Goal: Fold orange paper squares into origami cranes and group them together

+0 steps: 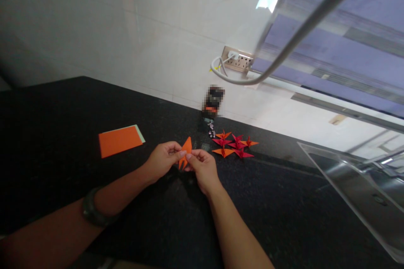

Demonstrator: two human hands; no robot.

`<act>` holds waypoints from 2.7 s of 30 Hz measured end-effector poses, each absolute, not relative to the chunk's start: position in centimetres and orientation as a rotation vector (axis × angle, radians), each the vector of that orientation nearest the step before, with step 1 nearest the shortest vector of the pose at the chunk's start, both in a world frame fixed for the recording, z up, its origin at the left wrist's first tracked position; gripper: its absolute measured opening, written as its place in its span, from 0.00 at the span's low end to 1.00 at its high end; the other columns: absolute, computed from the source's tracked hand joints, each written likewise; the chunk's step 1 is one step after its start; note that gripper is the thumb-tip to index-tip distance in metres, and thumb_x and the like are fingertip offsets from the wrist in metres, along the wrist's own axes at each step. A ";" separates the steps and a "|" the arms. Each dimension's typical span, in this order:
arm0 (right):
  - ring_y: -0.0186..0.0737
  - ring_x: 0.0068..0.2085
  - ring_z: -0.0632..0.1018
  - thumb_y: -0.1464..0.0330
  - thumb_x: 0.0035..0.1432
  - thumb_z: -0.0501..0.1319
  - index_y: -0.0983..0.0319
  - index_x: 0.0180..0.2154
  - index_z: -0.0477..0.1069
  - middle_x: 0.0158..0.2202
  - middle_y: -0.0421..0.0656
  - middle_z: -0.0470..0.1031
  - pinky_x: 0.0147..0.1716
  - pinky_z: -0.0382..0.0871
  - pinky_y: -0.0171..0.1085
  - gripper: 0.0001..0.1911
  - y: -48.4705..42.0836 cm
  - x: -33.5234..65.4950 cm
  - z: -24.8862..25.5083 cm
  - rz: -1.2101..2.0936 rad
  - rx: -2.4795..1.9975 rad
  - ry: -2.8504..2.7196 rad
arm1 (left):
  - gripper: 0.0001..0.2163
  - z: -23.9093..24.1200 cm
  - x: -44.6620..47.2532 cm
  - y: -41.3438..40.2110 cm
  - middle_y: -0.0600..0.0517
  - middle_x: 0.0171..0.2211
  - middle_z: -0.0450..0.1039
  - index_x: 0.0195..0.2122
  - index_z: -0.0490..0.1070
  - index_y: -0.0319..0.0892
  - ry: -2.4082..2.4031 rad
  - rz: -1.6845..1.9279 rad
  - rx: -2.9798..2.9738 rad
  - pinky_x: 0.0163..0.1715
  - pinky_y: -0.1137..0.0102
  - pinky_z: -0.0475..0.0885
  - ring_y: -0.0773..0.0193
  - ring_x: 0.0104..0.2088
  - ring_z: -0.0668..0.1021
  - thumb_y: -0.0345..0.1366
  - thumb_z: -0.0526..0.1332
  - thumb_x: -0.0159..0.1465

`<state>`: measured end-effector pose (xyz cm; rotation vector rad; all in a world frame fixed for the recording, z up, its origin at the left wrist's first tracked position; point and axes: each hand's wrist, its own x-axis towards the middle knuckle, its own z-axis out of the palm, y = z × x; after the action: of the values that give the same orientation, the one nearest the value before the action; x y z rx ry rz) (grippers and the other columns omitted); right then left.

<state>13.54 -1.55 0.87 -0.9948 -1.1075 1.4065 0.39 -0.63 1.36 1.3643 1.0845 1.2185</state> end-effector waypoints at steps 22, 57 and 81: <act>0.29 0.20 0.64 0.64 0.53 0.54 0.63 0.26 0.63 0.18 0.35 0.62 0.21 0.58 0.30 0.09 -1.6 13.8 0.5 1.157 -1.105 -1.451 | 0.08 1.7 0.3 -0.7 0.57 0.17 0.66 0.22 0.62 0.39 1.025 1.013 1.284 0.21 0.74 0.64 0.71 0.18 0.69 0.35 0.60 0.50; 0.28 0.20 0.61 0.62 0.50 0.57 0.64 0.24 0.65 0.18 0.35 0.61 0.19 0.55 0.29 0.11 -1.9 13.6 1.2 0.945 -1.170 -1.401 | 0.10 1.4 0.3 -0.8 0.54 0.20 0.68 0.25 0.68 0.36 0.958 1.115 1.381 0.23 0.74 0.65 0.70 0.21 0.69 0.40 0.59 0.52; 0.27 0.18 0.62 0.60 0.51 0.57 0.64 0.24 0.65 0.17 0.34 0.61 0.18 0.56 0.28 0.14 -1.8 13.9 1.6 1.212 -1.122 -1.562 | 0.13 1.7 0.4 -1.0 0.58 0.14 0.58 0.14 0.62 0.38 1.167 1.271 1.412 0.17 0.76 0.56 0.73 0.17 0.61 0.39 0.60 0.50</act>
<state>13.90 -1.80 1.58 -1.1215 -1.5617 1.2116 0.37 -0.98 1.70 1.4122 1.1671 1.2708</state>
